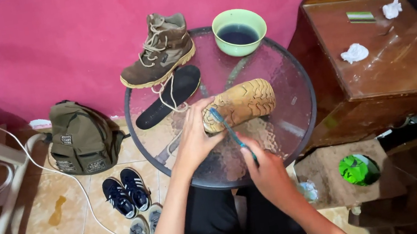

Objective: The person scrubs a brown hiking boot with a toothbrush, focusing on the upper and sole. They hold the boot on a glass table and rotate it to clean different areas.

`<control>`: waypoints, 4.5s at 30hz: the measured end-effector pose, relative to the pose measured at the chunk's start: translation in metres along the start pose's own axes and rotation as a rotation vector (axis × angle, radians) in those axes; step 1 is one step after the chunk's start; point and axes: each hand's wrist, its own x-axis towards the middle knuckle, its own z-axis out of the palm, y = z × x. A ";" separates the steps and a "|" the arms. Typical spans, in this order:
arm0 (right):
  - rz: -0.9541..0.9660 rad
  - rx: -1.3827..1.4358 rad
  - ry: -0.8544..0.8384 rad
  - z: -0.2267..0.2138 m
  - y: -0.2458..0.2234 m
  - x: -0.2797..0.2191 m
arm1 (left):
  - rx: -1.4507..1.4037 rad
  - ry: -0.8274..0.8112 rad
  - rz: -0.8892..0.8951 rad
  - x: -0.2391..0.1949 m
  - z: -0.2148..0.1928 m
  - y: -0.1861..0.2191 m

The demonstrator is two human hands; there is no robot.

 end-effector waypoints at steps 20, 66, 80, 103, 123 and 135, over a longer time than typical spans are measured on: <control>-0.262 -0.260 0.052 -0.009 -0.003 0.013 | 0.072 0.080 0.030 -0.003 0.021 -0.051; 0.077 -0.049 -0.043 -0.030 0.020 0.036 | 0.112 0.195 0.069 -0.007 0.018 -0.035; -0.286 -0.174 0.007 -0.030 0.000 -0.003 | 0.075 0.177 0.055 -0.009 0.025 -0.046; -0.087 -0.362 -0.119 -0.042 0.000 0.000 | 0.090 0.156 0.038 -0.013 0.023 -0.042; -0.121 -0.333 -0.083 -0.047 -0.008 -0.007 | 0.152 0.188 0.081 -0.014 0.024 -0.043; -0.061 -0.242 -0.164 -0.060 -0.024 0.001 | 0.155 0.160 0.036 -0.015 0.025 -0.042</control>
